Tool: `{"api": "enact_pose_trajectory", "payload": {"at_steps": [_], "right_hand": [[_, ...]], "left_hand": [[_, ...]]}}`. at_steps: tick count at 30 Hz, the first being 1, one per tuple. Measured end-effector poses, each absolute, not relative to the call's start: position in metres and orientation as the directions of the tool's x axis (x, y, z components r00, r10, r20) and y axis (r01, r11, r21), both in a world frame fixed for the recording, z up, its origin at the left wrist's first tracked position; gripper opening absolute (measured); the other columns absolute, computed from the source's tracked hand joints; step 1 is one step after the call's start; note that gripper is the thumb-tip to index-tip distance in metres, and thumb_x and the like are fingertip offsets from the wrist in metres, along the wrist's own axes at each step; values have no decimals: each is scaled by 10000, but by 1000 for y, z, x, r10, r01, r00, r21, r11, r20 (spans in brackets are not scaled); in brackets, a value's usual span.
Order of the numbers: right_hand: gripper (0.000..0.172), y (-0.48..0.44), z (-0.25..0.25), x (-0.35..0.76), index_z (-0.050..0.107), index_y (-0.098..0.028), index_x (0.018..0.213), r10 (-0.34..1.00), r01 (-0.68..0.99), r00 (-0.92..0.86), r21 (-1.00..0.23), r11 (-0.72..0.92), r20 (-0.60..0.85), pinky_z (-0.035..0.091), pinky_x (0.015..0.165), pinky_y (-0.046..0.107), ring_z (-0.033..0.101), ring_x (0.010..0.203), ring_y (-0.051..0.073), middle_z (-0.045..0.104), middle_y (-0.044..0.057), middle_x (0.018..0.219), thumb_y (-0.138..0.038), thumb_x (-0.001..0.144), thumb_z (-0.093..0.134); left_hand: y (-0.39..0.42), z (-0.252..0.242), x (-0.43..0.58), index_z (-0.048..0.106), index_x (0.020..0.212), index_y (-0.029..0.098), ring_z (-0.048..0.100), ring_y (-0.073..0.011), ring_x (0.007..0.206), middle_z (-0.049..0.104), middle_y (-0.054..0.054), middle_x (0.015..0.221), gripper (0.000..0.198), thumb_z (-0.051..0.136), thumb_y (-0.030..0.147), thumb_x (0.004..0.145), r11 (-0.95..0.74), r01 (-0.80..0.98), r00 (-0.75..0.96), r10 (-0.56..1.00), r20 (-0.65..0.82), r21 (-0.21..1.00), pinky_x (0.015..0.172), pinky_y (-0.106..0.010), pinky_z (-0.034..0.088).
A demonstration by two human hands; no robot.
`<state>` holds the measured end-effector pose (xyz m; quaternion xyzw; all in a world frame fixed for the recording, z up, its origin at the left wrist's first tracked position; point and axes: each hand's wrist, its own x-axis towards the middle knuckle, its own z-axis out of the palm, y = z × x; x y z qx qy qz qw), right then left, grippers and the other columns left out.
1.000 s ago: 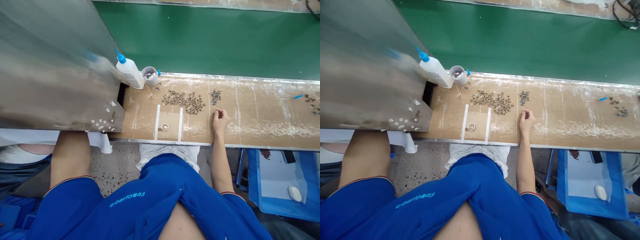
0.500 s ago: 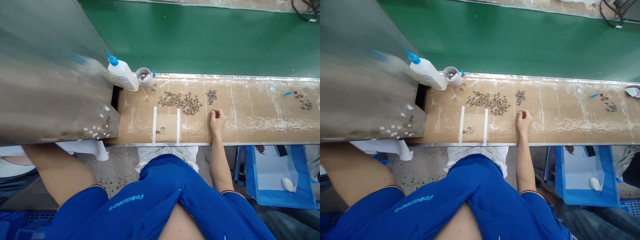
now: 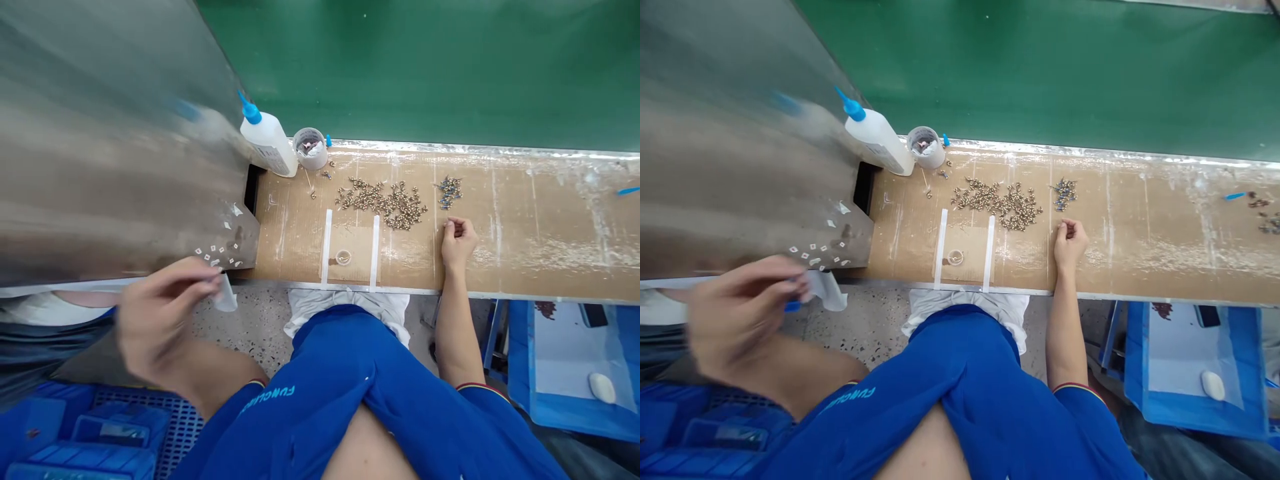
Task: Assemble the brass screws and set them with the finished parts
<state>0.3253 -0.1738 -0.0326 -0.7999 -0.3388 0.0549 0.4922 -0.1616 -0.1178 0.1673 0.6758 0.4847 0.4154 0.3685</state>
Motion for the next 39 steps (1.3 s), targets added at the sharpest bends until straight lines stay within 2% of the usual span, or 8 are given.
{"api": "enact_pose_trajectory", "payload": {"at_steps": [4, 9, 12, 16, 22, 30, 35, 39], "right_hand": [[262, -174, -25, 310, 643, -195, 906, 552, 491, 769, -851, -188, 321, 519, 713, 331, 645, 706, 186, 669, 30, 768, -446, 901, 568], [300, -173, -9, 270, 679, -203, 953, 683, 519, 644, -853, -57, 346, 551, 720, 336, 689, 740, 189, 705, 39, 798, -490, 958, 591], [289, -173, 1, 247, 705, -218, 974, 805, 484, 516, -875, 6, 291, 574, 734, 347, 705, 758, 194, 731, 44, 814, -490, 971, 609], [278, -169, 10, 219, 725, -223, 1012, 942, 382, 294, -923, 36, 159, 588, 724, 348, 708, 780, 203, 754, 59, 872, -485, 971, 641], [389, -160, 6, 178, 731, -217, 1136, 997, 258, -62, -966, -35, -53, 593, 701, 355, 693, 772, 207, 763, 75, 939, -541, 923, 710], [420, -172, -2, 169, 744, -218, 996, 998, 303, -6, -951, 56, 57, 561, 663, 356, 644, 697, 203, 731, 72, 852, -627, 923, 682], [321, -179, -8, 167, 743, -239, 941, 992, 355, -4, -927, 120, 127, 526, 619, 329, 600, 649, 182, 698, 53, 816, -550, 962, 667], [242, -178, -12, 164, 760, -265, 906, 979, 413, -24, -890, 195, 204, 555, 705, 351, 660, 787, 206, 706, 61, 885, -437, 1008, 624]], "left_hand": [[-100, 140, -108, 831, 872, 268, 657, -103, 586, 751, 5, 767, 166, 788, 141, 774, -173, 244, 343, 936, 82, 954, 532, -223, 555], [-93, 95, -49, 820, 882, 197, 696, -134, 747, 762, -50, 850, 95, 742, 240, 850, -153, 215, 446, 894, 43, 964, 657, -245, 587], [-83, 65, -39, 815, 894, 181, 724, -174, 880, 787, -78, 956, 162, 759, 324, 841, -72, 191, 428, 904, -17, 979, 780, -290, 611], [-66, 40, -38, 824, 944, 171, 692, -162, 813, 778, -75, 899, 260, 778, 395, 818, 35, 133, 466, 880, -94, 991, 761, -287, 578], [-54, 17, -31, 840, 942, 198, 587, -132, 735, 706, -54, 828, 229, 757, 385, 840, -88, 137, 530, 848, 2, 987, 673, -262, 477], [-59, -19, -13, 786, 950, 139, 630, -148, 754, 723, -60, 850, 363, 828, 426, 731, 84, 62, 516, 850, -104, 995, 666, -259, 523], [-62, -23, -9, 740, 848, 131, 655, -154, 754, 731, -65, 838, 342, 801, 446, 729, 91, 76, 512, 851, -118, 993, 682, -271, 549], [-63, -25, -9, 746, 864, 137, 682, -168, 787, 759, -75, 880, 311, 769, 427, 753, 59, 124, 537, 836, -117, 991, 700, -279, 554]]}}
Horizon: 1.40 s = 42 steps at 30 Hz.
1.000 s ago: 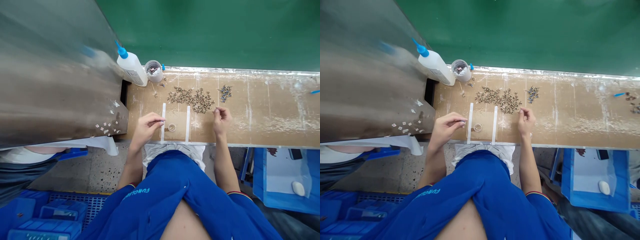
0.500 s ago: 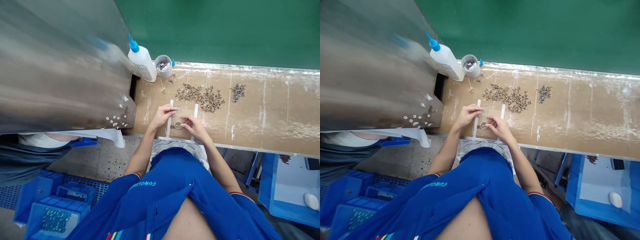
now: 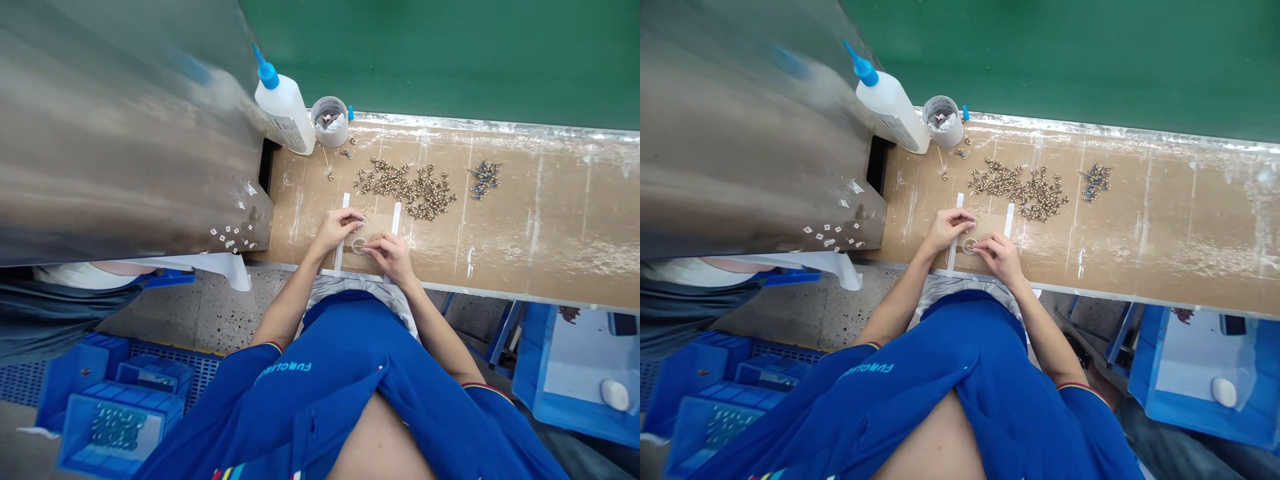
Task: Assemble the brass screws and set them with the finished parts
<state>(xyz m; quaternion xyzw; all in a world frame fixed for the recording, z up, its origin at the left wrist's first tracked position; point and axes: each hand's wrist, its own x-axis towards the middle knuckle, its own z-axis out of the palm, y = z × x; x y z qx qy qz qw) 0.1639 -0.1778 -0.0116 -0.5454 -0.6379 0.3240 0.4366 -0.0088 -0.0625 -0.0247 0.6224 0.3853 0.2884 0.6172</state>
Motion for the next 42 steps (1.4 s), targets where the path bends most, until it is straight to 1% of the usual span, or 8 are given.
{"api": "enact_pose_trajectory", "payload": {"at_steps": [4, 9, 12, 18, 22, 26, 33, 42], "right_hand": [[132, -170, -11, 158, 777, -291, 929, 962, 507, -79, -821, 263, 260, 555, 818, 392, 659, 905, 223, 699, 60, 964, -355, 982, 675], [203, -163, -8, 151, 768, -273, 947, 920, 570, -76, -740, 357, 385, 527, 781, 378, 616, 865, 213, 691, 78, 1005, -306, 1033, 587], [223, -163, -6, 154, 747, -262, 897, 918, 617, -37, -714, 332, 395, 506, 758, 372, 595, 845, 219, 687, 77, 950, -305, 1037, 579], [206, -166, -4, 161, 744, -265, 865, 976, 491, -36, -847, 205, 216, 539, 804, 384, 645, 880, 222, 683, 61, 935, -350, 1009, 624], [348, -165, -7, 163, 725, -244, 854, 991, 277, 96, -959, 60, 90, 561, 763, 363, 685, 862, 216, 722, 58, 898, -545, 991, 615], [480, -160, -12, 168, 686, -234, 865, 965, 121, 263, -992, -47, -14, 572, 720, 349, 681, 750, 196, 730, 40, 808, -706, 919, 619], [507, -147, -19, 163, 635, -237, 888, 870, 134, 487, -991, 9, 74, 571, 703, 337, 672, 723, 183, 718, 39, 809, -742, 913, 590], [514, -145, -29, 156, 666, -232, 906, 865, 237, 480, -971, 31, 145, 584, 752, 352, 702, 781, 203, 724, 49, 828, -732, 941, 552]], "left_hand": [[-64, -24, -8, 751, 878, 144, 699, -170, 803, 774, -75, 890, 213, 732, 340, 797, -18, 174, 537, 840, -80, 985, 740, -283, 561], [-65, -22, -7, 754, 898, 146, 712, -174, 810, 782, -75, 896, 188, 717, 315, 828, -57, 206, 536, 842, -64, 977, 763, -284, 568], [-65, -22, -7, 752, 890, 141, 708, -173, 791, 776, -74, 872, 206, 714, 332, 823, -63, 196, 529, 847, -52, 978, 726, -274, 558], [-65, -21, -7, 762, 882, 150, 706, -173, 797, 784, -82, 902, 183, 712, 318, 826, -90, 217, 543, 838, -43, 972, 734, -279, 557], [-65, -19, -7, 780, 883, 160, 712, -176, 809, 798, -90, 943, 154, 710, 287, 831, -123, 226, 567, 823, -28, 966, 758, -289, 561], [-65, -18, -7, 796, 899, 174, 725, -192, 852, 806, -92, 978, 150, 719, 291, 846, -139, 243, 590, 807, -33, 960, 777, -301, 562], [-65, -18, -6, 804, 901, 178, 722, -187, 833, 804, -88, 947, 132, 710, 267, 876, -224, 224, 622, 782, 38, 948, 756, -295, 534], [-67, -18, -4, 799, 898, 182, 713, -188, 826, 803, -77, 942, 111, 704, 235, 880, -245, 258, 615, 788, 37, 934, 792, -315, 532]]}}
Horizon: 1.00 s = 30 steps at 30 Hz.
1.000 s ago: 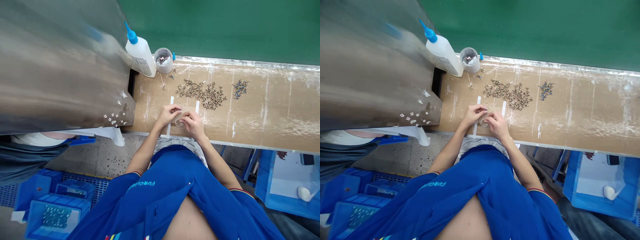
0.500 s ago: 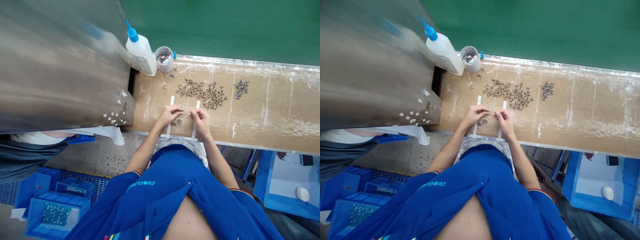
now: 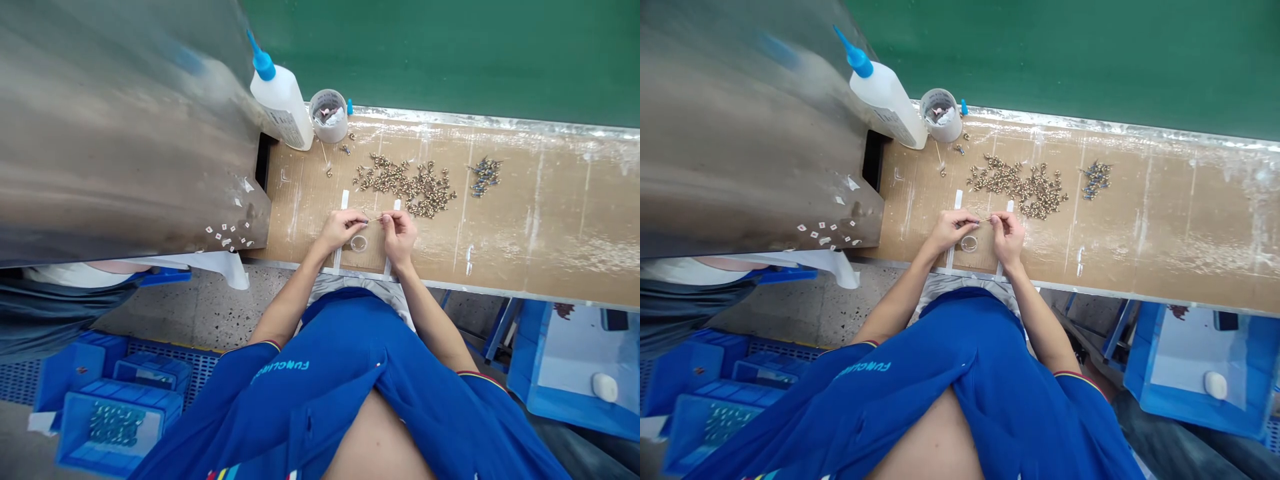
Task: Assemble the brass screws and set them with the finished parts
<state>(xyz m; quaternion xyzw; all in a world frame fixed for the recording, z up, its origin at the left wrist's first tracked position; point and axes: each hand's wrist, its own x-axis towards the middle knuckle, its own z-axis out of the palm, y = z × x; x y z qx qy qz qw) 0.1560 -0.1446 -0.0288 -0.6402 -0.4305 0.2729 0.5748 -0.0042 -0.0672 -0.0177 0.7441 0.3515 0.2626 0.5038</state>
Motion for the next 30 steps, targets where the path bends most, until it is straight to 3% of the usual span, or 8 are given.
{"api": "enact_pose_trajectory", "payload": {"at_steps": [15, 21, 30], "right_hand": [[474, -147, -29, 157, 691, -233, 905, 885, 314, 434, -949, 27, 168, 579, 746, 369, 714, 798, 228, 752, 64, 845, -682, 965, 551], [438, -147, -27, 155, 698, -236, 892, 872, 379, 425, -922, 75, 245, 578, 734, 370, 712, 785, 229, 755, 66, 838, -635, 990, 546], [334, -157, -15, 161, 715, -237, 918, 877, 284, 409, -948, 141, 253, 569, 689, 329, 716, 761, 195, 766, 46, 846, -545, 995, 613]], "left_hand": [[-66, -21, -5, 797, 909, 181, 685, -187, 793, 789, -75, 894, 133, 692, 260, 886, -263, 276, 625, 780, 35, 924, 768, -307, 507], [-67, -21, -5, 793, 903, 178, 702, -189, 825, 794, -78, 914, 135, 685, 258, 889, -262, 262, 622, 782, 46, 929, 802, -307, 525], [-67, -25, -6, 785, 904, 162, 705, -159, 763, 795, -67, 885, 167, 700, 301, 867, -206, 200, 600, 798, 46, 958, 725, -248, 533]]}}
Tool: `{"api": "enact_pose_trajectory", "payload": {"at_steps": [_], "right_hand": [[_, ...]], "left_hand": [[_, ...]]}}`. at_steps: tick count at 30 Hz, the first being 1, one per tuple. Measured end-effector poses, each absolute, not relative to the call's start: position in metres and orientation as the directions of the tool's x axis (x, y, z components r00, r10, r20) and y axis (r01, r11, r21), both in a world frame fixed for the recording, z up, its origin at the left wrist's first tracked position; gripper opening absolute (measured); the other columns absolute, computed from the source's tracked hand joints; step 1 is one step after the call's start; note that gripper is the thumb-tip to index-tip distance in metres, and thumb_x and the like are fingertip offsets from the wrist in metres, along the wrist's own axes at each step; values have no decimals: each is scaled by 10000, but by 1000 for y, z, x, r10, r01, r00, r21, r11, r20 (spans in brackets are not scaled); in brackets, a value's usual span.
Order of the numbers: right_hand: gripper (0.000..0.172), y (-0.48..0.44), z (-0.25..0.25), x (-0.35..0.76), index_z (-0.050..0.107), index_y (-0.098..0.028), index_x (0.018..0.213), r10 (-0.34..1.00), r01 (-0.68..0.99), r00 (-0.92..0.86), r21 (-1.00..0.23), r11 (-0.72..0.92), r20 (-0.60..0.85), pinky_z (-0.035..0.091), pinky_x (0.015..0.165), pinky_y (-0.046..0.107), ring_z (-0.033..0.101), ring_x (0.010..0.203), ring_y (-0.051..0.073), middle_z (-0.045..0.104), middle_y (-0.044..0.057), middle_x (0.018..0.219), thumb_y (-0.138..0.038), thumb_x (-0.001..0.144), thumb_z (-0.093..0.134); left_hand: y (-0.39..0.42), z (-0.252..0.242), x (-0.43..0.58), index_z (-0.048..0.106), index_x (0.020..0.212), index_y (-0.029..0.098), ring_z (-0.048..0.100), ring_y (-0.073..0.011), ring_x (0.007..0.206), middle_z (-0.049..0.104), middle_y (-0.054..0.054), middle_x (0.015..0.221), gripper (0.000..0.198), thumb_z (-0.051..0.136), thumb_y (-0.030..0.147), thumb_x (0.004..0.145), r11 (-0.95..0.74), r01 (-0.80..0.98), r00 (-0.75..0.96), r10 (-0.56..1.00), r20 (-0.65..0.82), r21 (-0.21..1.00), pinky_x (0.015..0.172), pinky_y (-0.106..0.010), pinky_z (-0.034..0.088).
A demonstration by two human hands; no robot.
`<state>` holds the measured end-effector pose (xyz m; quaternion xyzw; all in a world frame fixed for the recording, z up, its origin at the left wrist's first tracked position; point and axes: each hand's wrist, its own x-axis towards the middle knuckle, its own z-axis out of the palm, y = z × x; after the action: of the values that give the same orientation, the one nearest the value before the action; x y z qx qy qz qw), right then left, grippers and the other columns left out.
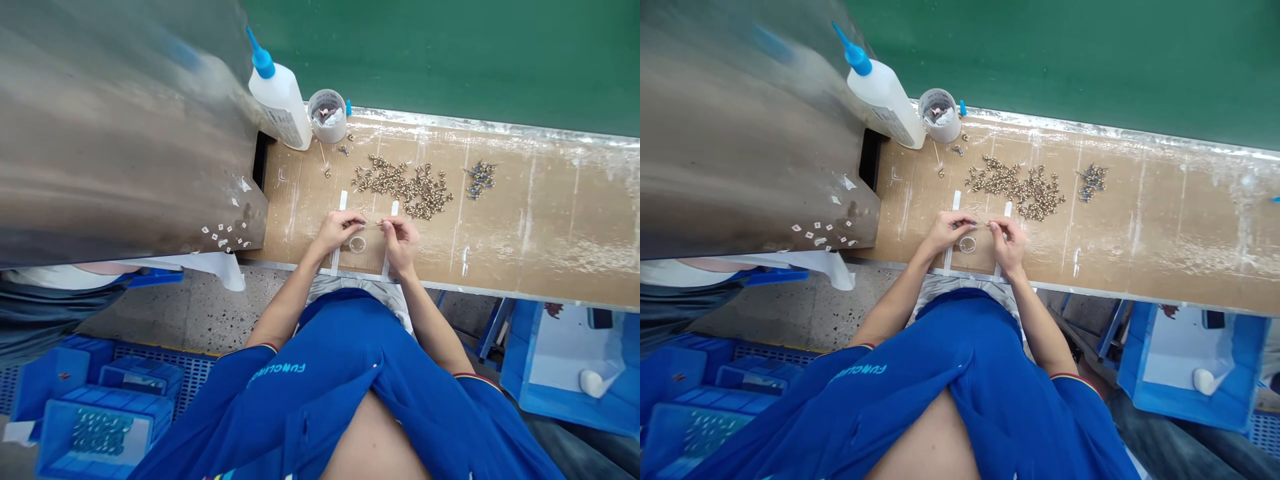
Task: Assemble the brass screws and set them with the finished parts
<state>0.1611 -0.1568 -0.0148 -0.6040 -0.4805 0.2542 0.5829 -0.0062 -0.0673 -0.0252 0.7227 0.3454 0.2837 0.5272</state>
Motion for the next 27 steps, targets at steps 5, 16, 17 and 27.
{"api": "enact_pose_trajectory", "payload": {"at_steps": [5, 16, 17, 27], "right_hand": [[192, -180, -3, 159, 741, -264, 904, 926, 344, 178, -903, 259, 334, 565, 727, 358, 711, 841, 213, 748, 50, 878, -395, 1003, 641], [226, -151, -9, 197, 720, -226, 1038, 894, 624, 322, -780, 48, 313, 545, 796, 390, 648, 921, 243, 686, 100, 1012, -365, 1031, 542], [206, -143, -9, 206, 711, -219, 1011, 897, 657, 337, -754, -5, 287, 537, 812, 395, 640, 901, 241, 684, 94, 987, -326, 1022, 535], [87, -100, -15, 209, 621, -211, 897, 946, 859, 311, -455, -236, 96, 486, 924, 474, 576, 1028, 324, 658, 157, 1056, -183, 932, 546]], "left_hand": [[-67, -26, -7, 778, 878, 158, 702, -149, 746, 790, -60, 859, 157, 704, 292, 843, -184, 188, 591, 806, 38, 965, 718, -239, 535], [-67, -21, -6, 768, 867, 157, 682, -139, 725, 774, -49, 825, 152, 710, 292, 829, -140, 204, 579, 815, -4, 969, 683, -229, 522], [-66, -21, -6, 765, 865, 157, 678, -137, 717, 770, -46, 815, 150, 711, 291, 827, -138, 207, 578, 816, -7, 969, 676, -228, 520], [-68, -20, -5, 754, 839, 151, 650, -137, 706, 768, -56, 831, 173, 708, 312, 797, -93, 187, 553, 832, -27, 978, 667, -238, 509]]}}
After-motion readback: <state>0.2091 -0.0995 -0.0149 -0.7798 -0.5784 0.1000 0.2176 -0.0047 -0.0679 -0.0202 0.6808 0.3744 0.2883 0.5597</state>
